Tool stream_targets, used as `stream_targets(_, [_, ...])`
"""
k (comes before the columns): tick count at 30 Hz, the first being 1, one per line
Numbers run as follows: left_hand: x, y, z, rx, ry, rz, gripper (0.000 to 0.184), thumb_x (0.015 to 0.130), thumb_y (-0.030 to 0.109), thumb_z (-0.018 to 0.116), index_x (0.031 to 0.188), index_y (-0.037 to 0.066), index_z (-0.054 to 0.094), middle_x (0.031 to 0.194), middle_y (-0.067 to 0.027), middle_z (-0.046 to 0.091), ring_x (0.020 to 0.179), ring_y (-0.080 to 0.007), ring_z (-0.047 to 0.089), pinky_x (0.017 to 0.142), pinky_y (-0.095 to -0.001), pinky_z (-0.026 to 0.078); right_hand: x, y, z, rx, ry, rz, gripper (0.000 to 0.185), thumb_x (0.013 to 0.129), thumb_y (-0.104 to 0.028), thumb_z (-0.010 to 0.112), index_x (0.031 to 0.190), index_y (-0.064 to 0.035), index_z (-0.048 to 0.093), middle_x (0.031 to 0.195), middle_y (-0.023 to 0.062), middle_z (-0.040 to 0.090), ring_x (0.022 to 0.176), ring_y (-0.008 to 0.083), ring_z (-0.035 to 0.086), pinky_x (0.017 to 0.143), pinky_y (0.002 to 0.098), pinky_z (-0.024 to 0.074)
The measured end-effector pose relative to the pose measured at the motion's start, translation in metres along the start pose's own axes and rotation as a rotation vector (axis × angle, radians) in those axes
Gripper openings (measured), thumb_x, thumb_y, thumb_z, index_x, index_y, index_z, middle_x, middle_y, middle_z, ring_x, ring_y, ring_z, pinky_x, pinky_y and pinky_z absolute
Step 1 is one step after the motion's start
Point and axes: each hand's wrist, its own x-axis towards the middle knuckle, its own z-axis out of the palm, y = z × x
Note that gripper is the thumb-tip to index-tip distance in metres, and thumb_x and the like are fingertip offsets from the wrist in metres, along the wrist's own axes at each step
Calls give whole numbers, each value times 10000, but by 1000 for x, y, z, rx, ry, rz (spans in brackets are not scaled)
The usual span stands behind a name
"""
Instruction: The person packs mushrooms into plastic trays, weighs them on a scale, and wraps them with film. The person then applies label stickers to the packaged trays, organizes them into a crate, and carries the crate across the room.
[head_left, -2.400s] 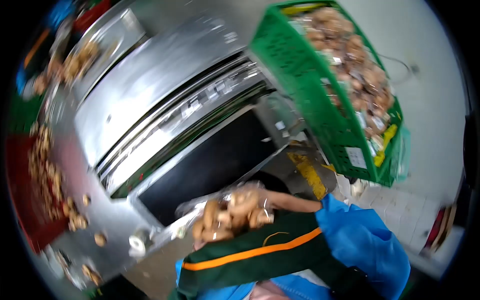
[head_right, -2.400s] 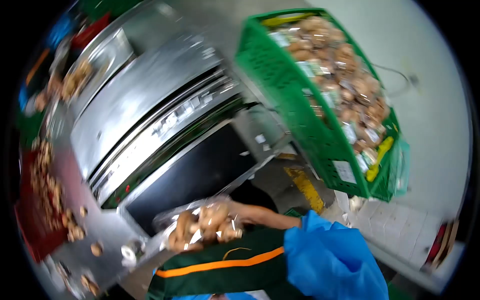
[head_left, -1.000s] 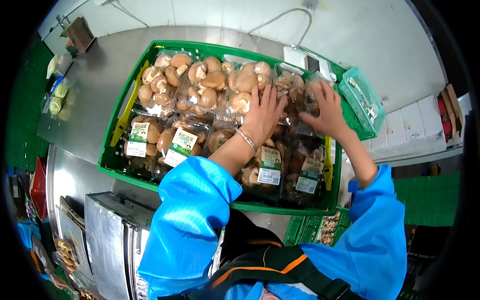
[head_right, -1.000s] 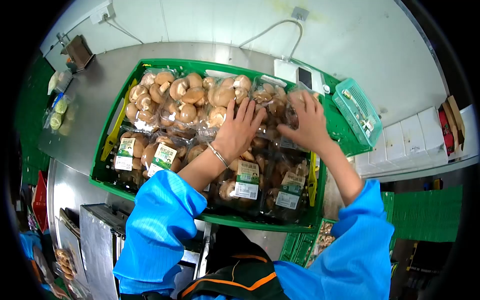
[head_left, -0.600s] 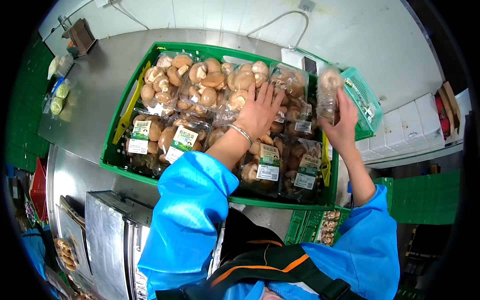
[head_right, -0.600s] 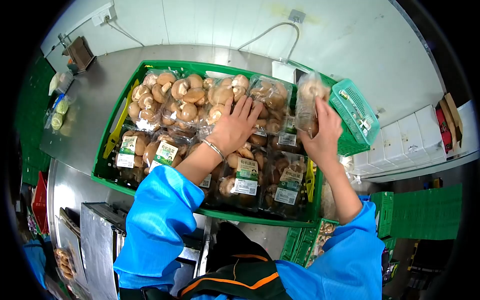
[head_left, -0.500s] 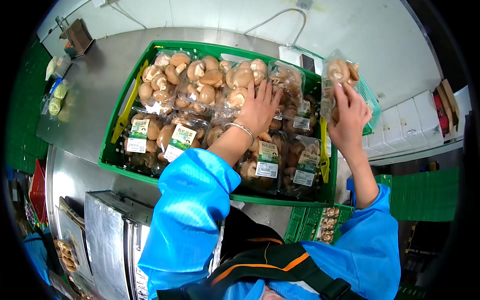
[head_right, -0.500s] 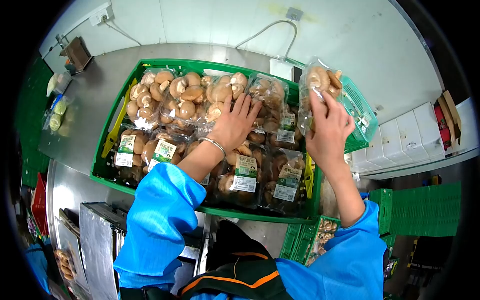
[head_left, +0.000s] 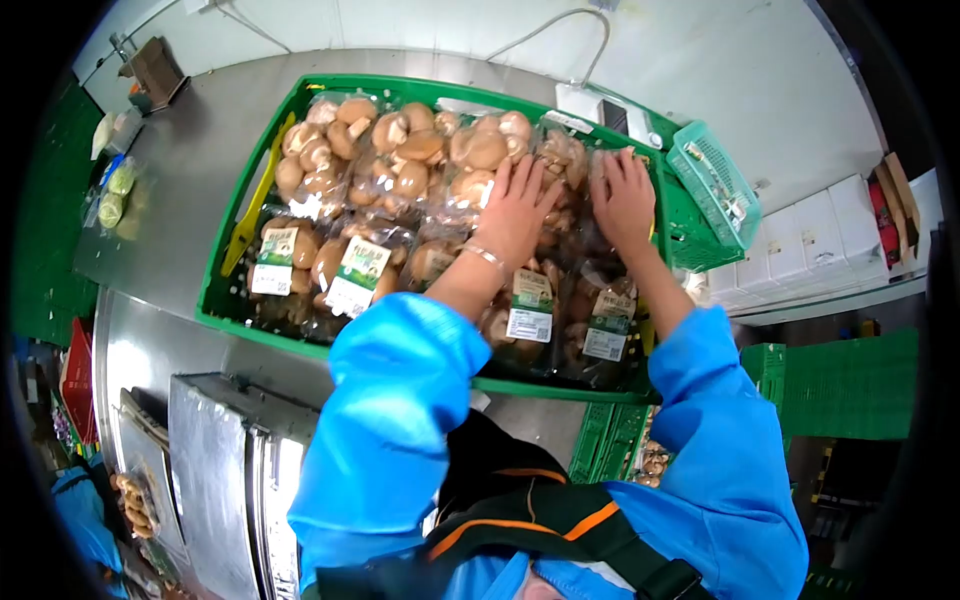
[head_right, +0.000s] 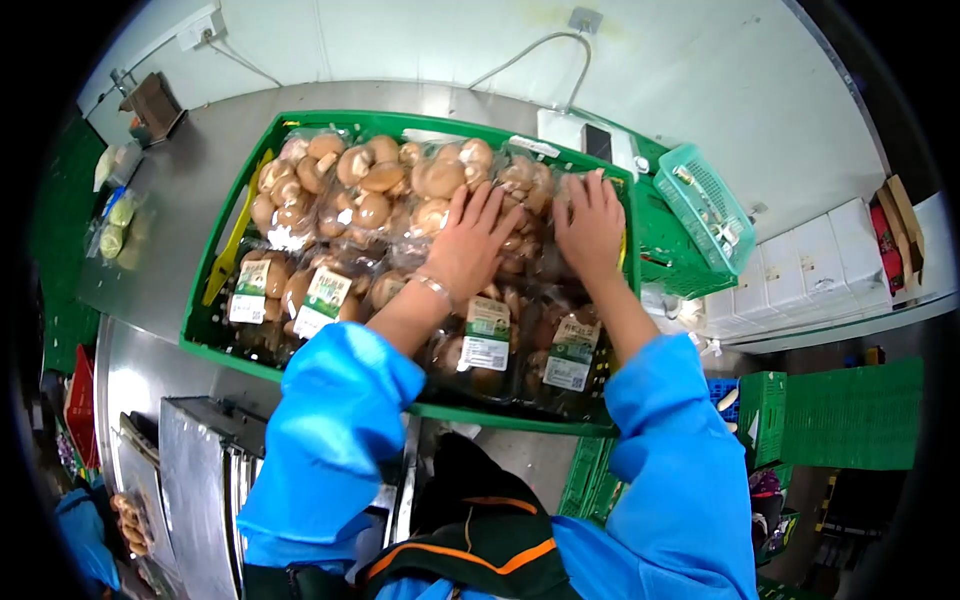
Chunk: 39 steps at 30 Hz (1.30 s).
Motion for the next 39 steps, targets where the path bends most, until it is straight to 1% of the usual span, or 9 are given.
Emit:
stream_targets(5, [-35, -22, -20, -251, 118, -144, 640, 621, 256, 679, 1211, 117, 474, 1267, -144, 420, 1237, -328, 310, 1035, -499, 199, 19, -18, 29, 267, -52, -14, 381, 814, -308, 558, 1083, -38, 577, 1167, 172, 529, 1122, 334, 457, 979, 401, 335])
stream_targets(8, [-95, -3, -70, -580, 429, -83, 428, 569, 203, 661, 986, 160, 573, 1048, -74, 542, 1133, -300, 407, 942, -482, 305, 29, -39, -14, 486, -576, 85, 594, 757, -452, 604, 1141, -6, 526, 1105, 202, 559, 1049, 345, 512, 900, 382, 395])
stream_targets(9, [-117, 18, -95, -462, 523, -85, 403, 575, 213, 659, 962, 157, 564, 1020, -69, 539, 1121, -299, 410, 937, -499, 301, 33, -43, -46, 24, -676, 83, 623, 760, -439, 616, 1166, 20, 502, 1071, 227, 567, 1003, 328, 546, 861, 386, 415])
stream_targets(13, [-235, 31, -170, -492, 644, -436, 312, 676, 182, 650, 974, 124, 577, 1020, -60, 539, 1077, -295, 421, 916, -472, 301, 36, -180, -117, 1167, -264, -114, 479, 842, -141, 546, 1263, 35, 400, 1290, 163, 430, 1160, 236, 428, 985, 329, 314])
stream_targets(18, [-463, 70, -247, -235, 579, -1065, 288, 706, 95, 633, 991, 105, 599, 1036, -67, 567, 1003, -276, 480, 888, -413, 330, -47, -481, -230, 1298, -574, -1105, 320, 828, -172, 565, 1120, -43, 549, 1155, 97, 542, 1102, 226, 479, 944, 319, 349])
stream_targets(20, [-538, 98, -274, -67, 546, -1317, 248, 740, 69, 625, 986, 94, 609, 1027, -74, 580, 1008, -267, 490, 902, -374, 331, -73, -578, -229, 1407, -1331, -835, 331, 877, -210, 517, 1154, -31, 541, 1167, 78, 543, 1091, 179, 490, 938, 288, 359])
stream_targets(28, [-639, 255, -322, 124, 440, -1966, 200, 716, 0, 600, 908, 52, 612, 977, -97, 604, 965, -275, 519, 860, -365, 356, -211, -875, -132, 1296, -1527, -147, 372, 868, -147, 373, 1210, -8, 426, 1027, 200, 540, 760, 330, 608, 537, 387, 531])
stream_targets(33, [-709, 294, -308, 106, 711, -2262, 151, 749, -26, 574, 874, 50, 615, 979, -77, 596, 956, -262, 512, 867, -352, 345, -229, -910, -139, 1624, -1573, 149, 323, 859, -42, 348, 1150, 83, 412, 953, 228, 555, 681, 303, 631, 545, 344, 561])
stream_targets(39, [-693, 242, -321, 80, 684, -1861, 191, 743, -16, 586, 914, 60, 621, 977, -63, 594, 971, -249, 512, 876, -341, 320, -181, -761, -194, 1646, -1598, 143, 318, 835, 68, 358, 1150, 96, 380, 946, 222, 561, 732, 285, 636, 647, 354, 573])
